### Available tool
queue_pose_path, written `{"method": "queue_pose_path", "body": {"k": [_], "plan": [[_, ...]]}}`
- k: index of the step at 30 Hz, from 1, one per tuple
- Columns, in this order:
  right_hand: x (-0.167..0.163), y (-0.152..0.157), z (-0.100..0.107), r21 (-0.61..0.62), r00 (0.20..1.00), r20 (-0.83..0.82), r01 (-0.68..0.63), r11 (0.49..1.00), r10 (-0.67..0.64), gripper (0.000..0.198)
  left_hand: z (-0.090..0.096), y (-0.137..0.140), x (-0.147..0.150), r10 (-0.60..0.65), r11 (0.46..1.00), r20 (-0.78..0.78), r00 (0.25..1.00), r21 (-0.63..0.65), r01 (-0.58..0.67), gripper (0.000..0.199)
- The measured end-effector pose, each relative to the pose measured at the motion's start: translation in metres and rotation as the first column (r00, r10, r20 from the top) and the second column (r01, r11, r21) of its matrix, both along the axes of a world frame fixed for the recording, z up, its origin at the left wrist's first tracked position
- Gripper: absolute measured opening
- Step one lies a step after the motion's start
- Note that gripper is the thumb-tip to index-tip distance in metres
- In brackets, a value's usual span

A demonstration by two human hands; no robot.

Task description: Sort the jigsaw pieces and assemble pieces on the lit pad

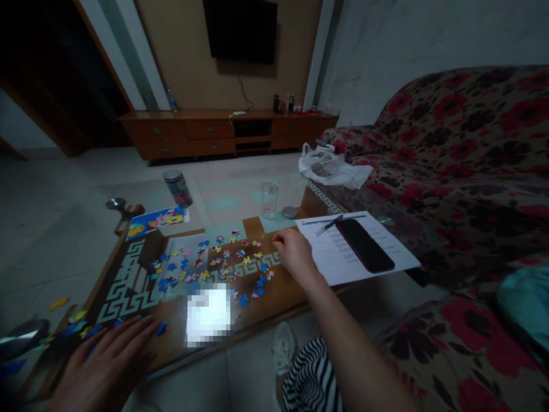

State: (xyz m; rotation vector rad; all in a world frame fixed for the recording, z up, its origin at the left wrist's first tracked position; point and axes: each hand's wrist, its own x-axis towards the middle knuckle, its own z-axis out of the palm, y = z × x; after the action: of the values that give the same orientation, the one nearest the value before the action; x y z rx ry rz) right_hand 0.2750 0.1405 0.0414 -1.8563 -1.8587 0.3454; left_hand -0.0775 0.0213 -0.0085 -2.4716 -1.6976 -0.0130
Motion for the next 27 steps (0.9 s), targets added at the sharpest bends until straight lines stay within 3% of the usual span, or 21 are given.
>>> {"method": "queue_pose_path", "body": {"k": [2, 5, 10, 15, 19, 22, 24, 26, 27], "plan": [[0.024, 0.003, -0.002, -0.001, 0.999, 0.0, 0.049, 0.999, -0.049, 0.014, -0.001, 0.003, 0.008, -0.026, 1.0, 0.026, 0.999, 0.009, 0.026, 0.038], [0.029, 0.004, -0.007, -0.019, 0.999, -0.006, 0.034, 0.999, -0.034, 0.011, -0.005, 0.008, 0.018, -0.147, 0.988, 0.063, 0.987, 0.051, 0.144, 0.034], [0.003, 0.009, -0.013, -0.1, 0.998, 0.001, -0.07, 0.993, 0.07, 0.01, -0.005, 0.013, 0.037, -0.305, 0.935, 0.101, 0.947, 0.221, 0.277, 0.032], [-0.018, 0.013, -0.019, -0.151, 0.995, 0.017, -0.094, 0.984, 0.098, 0.006, 0.002, 0.025, 0.052, -0.465, 0.816, 0.037, 0.885, 0.406, 0.411, 0.025], [-0.029, 0.016, -0.021, -0.175, 0.992, 0.078, -0.08, 0.981, 0.095, 0.004, -0.003, 0.029, 0.06, -0.529, 0.773, 0.024, 0.849, 0.428, 0.469, 0.023], [-0.033, 0.017, -0.022, -0.179, 0.99, 0.096, -0.082, 0.98, 0.1, 0.006, -0.016, 0.024, 0.073, -0.543, 0.769, 0.111, 0.833, 0.466, 0.439, 0.023], [-0.034, 0.016, -0.024, -0.179, 0.989, 0.105, -0.082, 0.981, 0.101, 0.007, -0.028, 0.016, 0.084, -0.532, 0.775, 0.225, 0.816, 0.517, 0.362, 0.03], [-0.032, 0.015, -0.025, -0.175, 0.989, 0.105, -0.08, 0.981, 0.099, 0.01, -0.038, 0.007, 0.094, -0.457, 0.806, 0.397, 0.796, 0.563, 0.182, 0.039], [-0.031, 0.014, -0.025, -0.174, 0.99, 0.1, -0.079, 0.982, 0.098, 0.012, -0.041, 0.002, 0.097, -0.438, 0.828, 0.422, 0.794, 0.533, 0.174, 0.039]]}}
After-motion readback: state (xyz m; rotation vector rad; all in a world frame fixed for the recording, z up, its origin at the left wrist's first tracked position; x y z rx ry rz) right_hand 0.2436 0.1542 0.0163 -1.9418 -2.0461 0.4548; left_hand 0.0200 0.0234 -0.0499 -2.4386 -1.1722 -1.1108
